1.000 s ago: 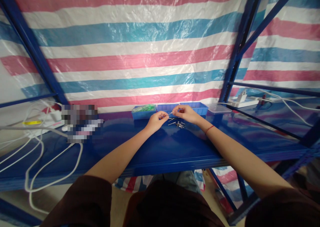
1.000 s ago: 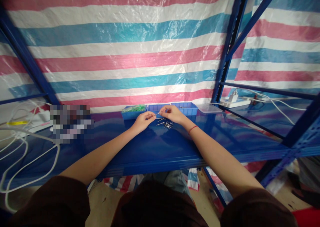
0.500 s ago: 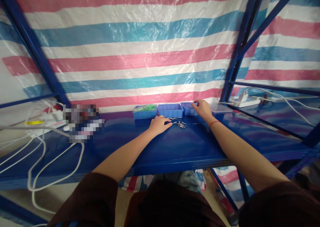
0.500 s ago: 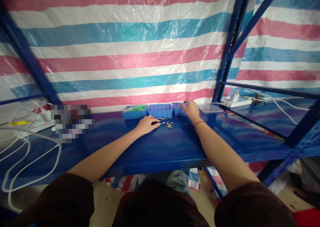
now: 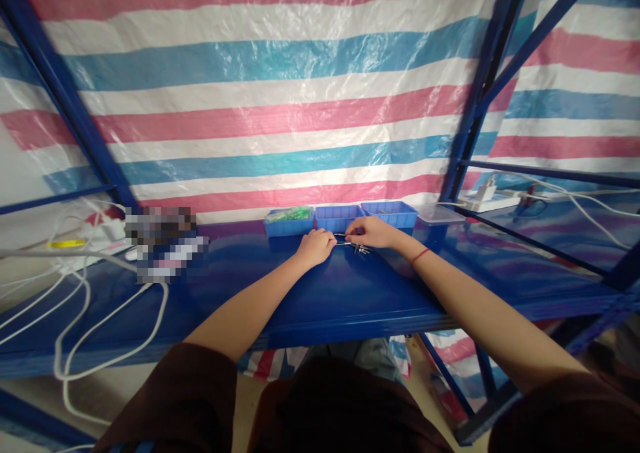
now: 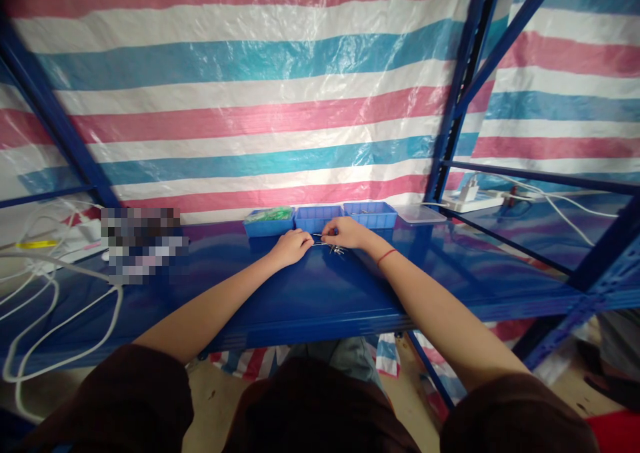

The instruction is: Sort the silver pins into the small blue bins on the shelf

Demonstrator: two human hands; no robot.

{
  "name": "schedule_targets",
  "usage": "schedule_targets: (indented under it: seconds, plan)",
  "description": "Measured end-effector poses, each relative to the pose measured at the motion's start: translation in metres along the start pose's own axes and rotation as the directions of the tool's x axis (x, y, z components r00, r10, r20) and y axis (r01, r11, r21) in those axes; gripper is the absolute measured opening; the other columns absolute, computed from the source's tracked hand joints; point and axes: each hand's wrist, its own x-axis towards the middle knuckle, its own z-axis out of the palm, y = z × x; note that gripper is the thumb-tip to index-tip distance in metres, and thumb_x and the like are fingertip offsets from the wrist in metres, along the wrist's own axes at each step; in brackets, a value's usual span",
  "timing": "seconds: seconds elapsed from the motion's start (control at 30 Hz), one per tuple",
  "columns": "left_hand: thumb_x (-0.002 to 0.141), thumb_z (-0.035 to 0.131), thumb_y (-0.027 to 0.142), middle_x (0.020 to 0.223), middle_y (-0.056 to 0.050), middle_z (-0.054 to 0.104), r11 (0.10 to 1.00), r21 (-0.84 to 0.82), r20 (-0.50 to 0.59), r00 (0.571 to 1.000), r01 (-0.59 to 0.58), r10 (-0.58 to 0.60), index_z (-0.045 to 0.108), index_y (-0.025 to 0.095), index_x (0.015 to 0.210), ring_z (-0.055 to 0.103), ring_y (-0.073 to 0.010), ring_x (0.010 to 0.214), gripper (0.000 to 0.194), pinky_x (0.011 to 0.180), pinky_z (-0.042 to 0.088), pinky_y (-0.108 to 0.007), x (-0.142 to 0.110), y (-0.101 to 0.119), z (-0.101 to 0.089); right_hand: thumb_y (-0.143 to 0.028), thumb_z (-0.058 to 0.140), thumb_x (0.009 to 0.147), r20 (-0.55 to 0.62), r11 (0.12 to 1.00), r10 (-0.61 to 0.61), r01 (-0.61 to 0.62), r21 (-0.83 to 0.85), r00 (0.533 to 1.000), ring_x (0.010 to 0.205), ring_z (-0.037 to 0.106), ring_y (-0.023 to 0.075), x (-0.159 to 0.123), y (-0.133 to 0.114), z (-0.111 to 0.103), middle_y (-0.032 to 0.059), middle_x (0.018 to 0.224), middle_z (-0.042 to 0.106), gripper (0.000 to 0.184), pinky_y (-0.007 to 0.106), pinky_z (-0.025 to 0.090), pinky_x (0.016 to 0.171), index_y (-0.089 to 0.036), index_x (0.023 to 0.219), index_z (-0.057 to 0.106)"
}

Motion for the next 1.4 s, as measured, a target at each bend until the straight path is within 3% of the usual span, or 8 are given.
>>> schedule_targets:
  seconds: [0.17, 0.3, 0.5, 0.67, 0.8, 0.93, 1.13, 1.4]
  plan:
    - [0.087, 0.038, 0.03, 0.098, -0.007, 0.062, 0.999, -0.011, 0.004, 0.999, -0.042, 0.042, 0.065, 0.023, 0.09, 0.057, -0.0244, 0.094, 0.029, 0.085, 0.044, -0.039, -0.001, -0.006, 0.0, -0.019, 0.056, 0.075, 0.078, 0.972, -0.112, 0.126, -0.199, 0.991, 0.073, 0.058, 0.0174, 0.003, -0.012, 0.016, 0.0075, 0.083, 0.066, 0.017, 0.026, 0.039, 0.066, -0.017, 0.082, 0.071]
    - [0.085, 0.041, 0.027, 0.097, -0.006, 0.063, 0.996, -0.054, -0.004, 0.997, -0.074, 0.074, 0.065, 0.022, 0.092, 0.057, -0.022, 0.097, 0.025, 0.089, 0.043, -0.036, 0.0, -0.011, 0.001, -0.018, 0.047, 0.082, 0.086, 0.902, -0.092, 0.119, -0.414, 0.992, 0.074, 0.06, 0.0184, 0.004, -0.025, 0.02, 0.0104, 0.089, 0.065, 0.021, 0.026, 0.037, 0.063, -0.016, 0.085, 0.068]
    - [0.079, 0.05, 0.022, 0.089, -0.007, 0.066, 0.986, -0.155, -0.02, 0.998, -0.064, 0.062, 0.064, 0.017, 0.09, 0.06, -0.0204, 0.091, 0.018, 0.084, 0.047, -0.031, 0.001, -0.016, 0.003, -0.015, 0.044, 0.082, 0.231, 0.751, 0.019, 0.139, -0.646, 0.973, 0.083, 0.063, 0.0241, 0.019, -0.05, 0.022, 0.0133, 0.094, 0.066, 0.024, 0.028, 0.039, 0.06, -0.014, 0.092, 0.066]
    - [0.078, 0.047, 0.012, 0.09, -0.005, 0.067, 0.95, -0.312, -0.067, 0.998, -0.032, 0.012, 0.059, 0.016, 0.104, 0.062, -0.0171, 0.082, 0.029, 0.08, 0.048, -0.029, 0.002, -0.016, 0.001, -0.019, 0.046, 0.081, 0.129, 0.746, -0.039, 0.115, -0.656, 0.991, 0.088, 0.061, 0.0256, 0.022, -0.055, 0.025, 0.0149, 0.097, 0.065, 0.024, 0.03, 0.042, 0.069, -0.012, 0.098, 0.062]
    - [0.082, 0.046, 0.017, 0.096, -0.006, 0.067, 0.889, -0.455, -0.151, 0.988, -0.045, -0.027, 0.055, 0.015, 0.114, 0.062, -0.0159, 0.081, 0.033, 0.082, 0.048, -0.029, 0.002, -0.013, -0.001, -0.022, 0.045, 0.082, -0.153, 0.886, -0.066, -0.013, -0.463, 0.986, 0.086, 0.059, 0.0222, 0.018, -0.051, 0.027, 0.0133, 0.091, 0.064, 0.021, 0.03, 0.042, 0.074, -0.012, 0.092, 0.06]
    - [0.084, 0.047, 0.023, 0.099, -0.007, 0.067, 0.825, -0.554, -0.197, 0.98, -0.111, -0.001, 0.062, 0.014, 0.103, 0.062, -0.0176, 0.087, 0.025, 0.084, 0.047, -0.03, 0.002, -0.009, -0.003, -0.022, 0.044, 0.08, -0.391, 1.0, 0.005, 0.0, 0.013, 0.92, 0.075, 0.057, 0.0159, 0.019, -0.048, 0.03, 0.0063, 0.081, 0.062, 0.016, 0.026, 0.043, 0.071, -0.015, 0.08, 0.058]
    - [0.086, 0.047, 0.028, 0.091, -0.006, 0.068, 0.752, -0.642, -0.271, 0.962, -0.149, -0.041, 0.064, 0.013, 0.094, 0.062, -0.0166, 0.085, 0.024, 0.081, 0.047, -0.027, 0.002, -0.006, -0.005, -0.034, 0.05, 0.078, -0.465, 0.921, 0.117, 0.08, 0.382, 0.878, 0.065, 0.052, 0.0132, 0.022, -0.045, 0.034, 0.0009, 0.071, 0.057, 0.019, 0.026, 0.043, 0.065, -0.017, 0.075, 0.057]
    - [0.086, 0.048, 0.031, 0.088, -0.005, 0.068, 0.746, -0.651, -0.261, 0.964, -0.139, -0.048, 0.064, 0.015, 0.092, 0.062, -0.0151, 0.078, 0.024, 0.077, 0.048, -0.026, 0.002, -0.004, -0.006, -0.036, 0.054, 0.076, -0.486, 0.884, 0.146, 0.107, 0.455, 0.862, 0.062, 0.051, 0.012, 0.022, -0.043, 0.034, -0.0004, 0.067, 0.056, 0.02, 0.025, 0.042, 0.062, -0.017, 0.075, 0.059]
